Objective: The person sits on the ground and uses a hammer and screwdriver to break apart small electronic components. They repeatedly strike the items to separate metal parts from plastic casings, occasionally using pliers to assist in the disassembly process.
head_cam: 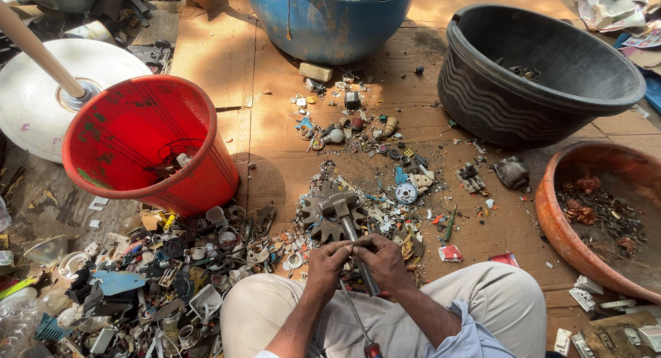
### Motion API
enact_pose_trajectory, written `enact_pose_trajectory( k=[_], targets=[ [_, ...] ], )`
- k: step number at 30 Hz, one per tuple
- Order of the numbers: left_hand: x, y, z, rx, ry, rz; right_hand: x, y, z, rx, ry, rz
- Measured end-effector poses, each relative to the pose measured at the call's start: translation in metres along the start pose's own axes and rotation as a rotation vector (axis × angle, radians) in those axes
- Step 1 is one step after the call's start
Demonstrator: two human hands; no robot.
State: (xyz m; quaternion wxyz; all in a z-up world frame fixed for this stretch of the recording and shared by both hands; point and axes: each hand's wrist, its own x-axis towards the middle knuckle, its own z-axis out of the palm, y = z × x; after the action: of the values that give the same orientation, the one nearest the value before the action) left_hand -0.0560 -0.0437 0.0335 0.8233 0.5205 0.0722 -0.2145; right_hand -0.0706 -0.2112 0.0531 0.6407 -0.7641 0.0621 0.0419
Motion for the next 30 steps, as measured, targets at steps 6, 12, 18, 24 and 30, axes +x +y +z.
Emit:
enact_pose_trajectory(
  k=[6,12,18,24,30],
  targets=[
    [-0.002,0.013,0.000,-0.122,-0.033,-0.092,0.013,0.011,-0.007,0.356,-0.055,0.207],
    [0.000,0.011,-0.001,0.030,-0.032,0.001,0.016,0.023,-0.008,0.611,-0.084,0.300],
    [-0.002,0.011,0.000,0.200,-0.012,0.105,0.017,0.020,-0.008,0.617,-0.105,0.306],
    [-0.001,0.011,0.002,0.265,-0.002,0.104,0.016,0.020,-0.009,0.588,-0.093,0.314],
    [0.002,0.008,0.001,0.213,0.045,0.054,0.016,0.015,-0.008,0.431,-0.115,0.274]
  ],
)
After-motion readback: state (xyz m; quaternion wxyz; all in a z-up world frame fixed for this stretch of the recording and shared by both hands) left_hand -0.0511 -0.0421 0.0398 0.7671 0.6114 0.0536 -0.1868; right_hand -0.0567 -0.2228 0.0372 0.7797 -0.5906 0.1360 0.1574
